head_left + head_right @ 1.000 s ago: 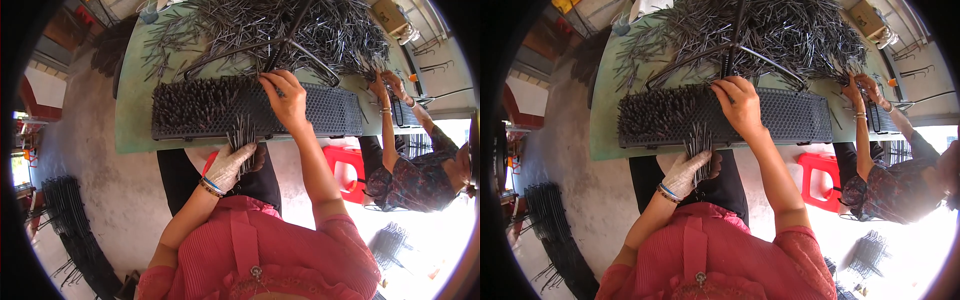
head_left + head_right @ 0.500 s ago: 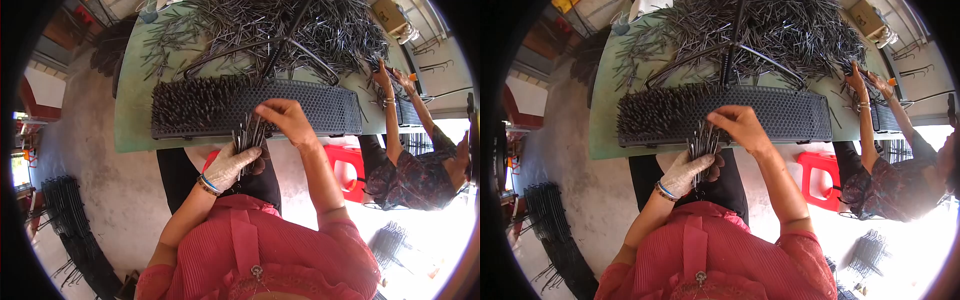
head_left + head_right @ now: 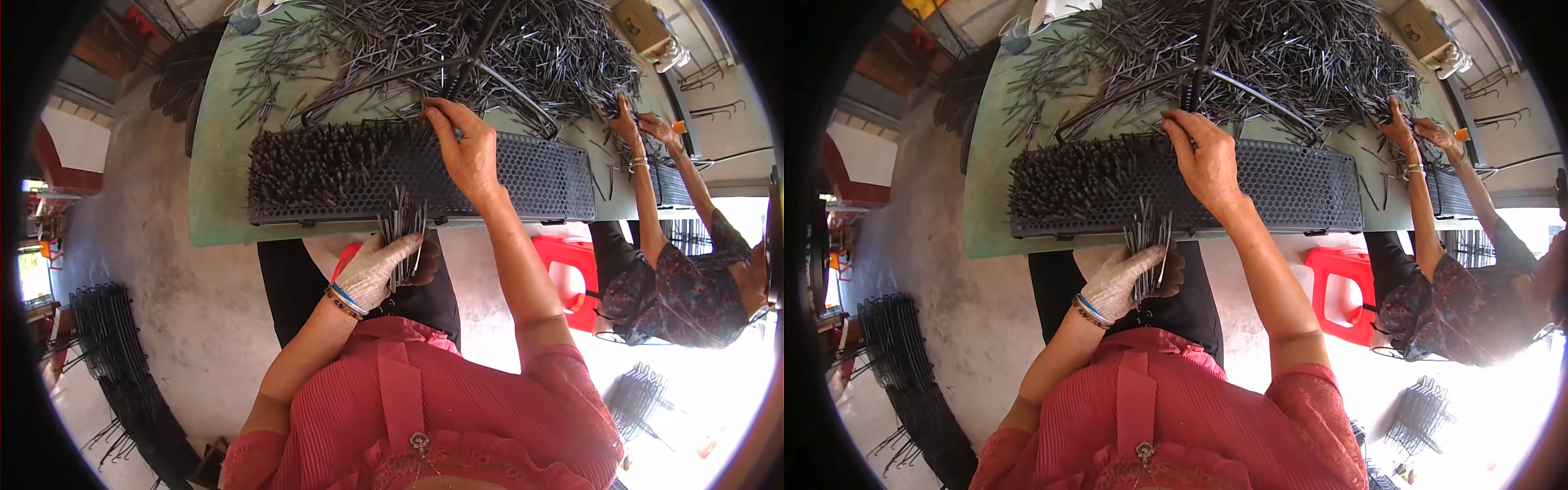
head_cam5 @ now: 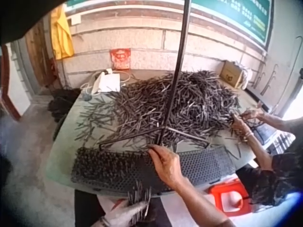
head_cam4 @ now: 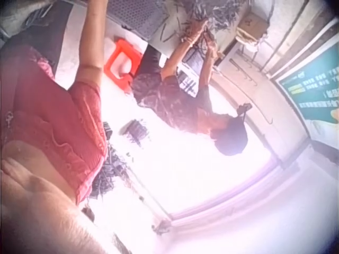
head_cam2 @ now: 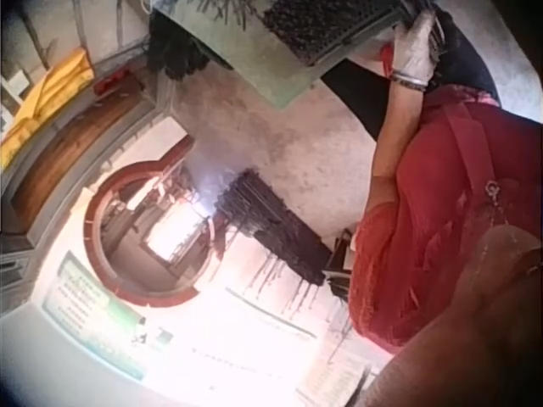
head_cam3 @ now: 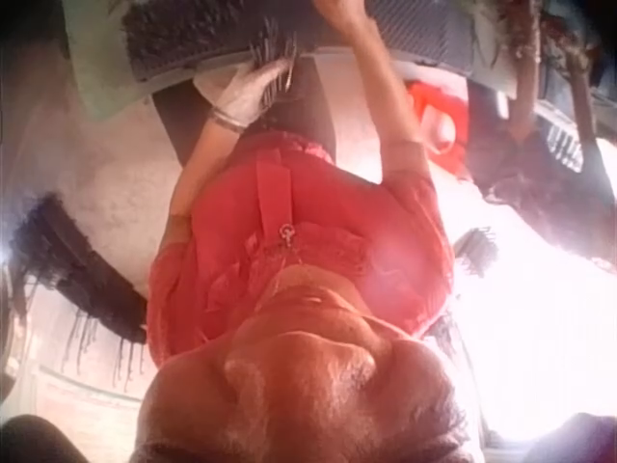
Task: Manually insert metal rods into a perforated metal tray for assembly or preparation.
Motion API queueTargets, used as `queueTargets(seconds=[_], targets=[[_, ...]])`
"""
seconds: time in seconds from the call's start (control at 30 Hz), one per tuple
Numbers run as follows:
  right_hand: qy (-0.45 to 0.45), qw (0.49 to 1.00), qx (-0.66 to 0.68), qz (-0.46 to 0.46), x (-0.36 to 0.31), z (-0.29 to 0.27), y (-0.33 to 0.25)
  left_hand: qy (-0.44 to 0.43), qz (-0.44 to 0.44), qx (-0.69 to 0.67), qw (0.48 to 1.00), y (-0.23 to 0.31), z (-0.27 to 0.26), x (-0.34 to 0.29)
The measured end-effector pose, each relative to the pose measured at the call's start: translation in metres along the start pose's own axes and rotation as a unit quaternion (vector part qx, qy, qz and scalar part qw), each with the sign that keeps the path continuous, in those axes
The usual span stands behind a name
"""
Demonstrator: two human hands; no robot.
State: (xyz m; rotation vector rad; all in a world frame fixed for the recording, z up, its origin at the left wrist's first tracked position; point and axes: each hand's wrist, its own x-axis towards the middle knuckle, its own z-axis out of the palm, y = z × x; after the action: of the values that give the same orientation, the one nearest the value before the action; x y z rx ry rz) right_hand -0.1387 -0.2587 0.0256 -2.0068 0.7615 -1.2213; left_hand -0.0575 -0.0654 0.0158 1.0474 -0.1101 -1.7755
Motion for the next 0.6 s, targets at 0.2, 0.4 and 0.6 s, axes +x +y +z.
queueTargets(seconds=[0.2, 0.4, 0.6], targets=[[-0.045, 0.994, -0.075, -0.065, -0.001, 0.005, 0.008, -0.005, 0.011, 0.009, 1.0, -0.003, -0.004, 0.0], [-0.1, 0.954, -0.231, -0.166, -0.004, 0.007, 0.0, 0.011, -0.006, 0.001, 1.0, -0.002, -0.006, 0.001], [-0.154, 0.983, -0.044, 0.087, -0.031, -0.024, -0.03, 0.006, 0.033, 0.007, 0.999, 0.001, -0.003, -0.005]])
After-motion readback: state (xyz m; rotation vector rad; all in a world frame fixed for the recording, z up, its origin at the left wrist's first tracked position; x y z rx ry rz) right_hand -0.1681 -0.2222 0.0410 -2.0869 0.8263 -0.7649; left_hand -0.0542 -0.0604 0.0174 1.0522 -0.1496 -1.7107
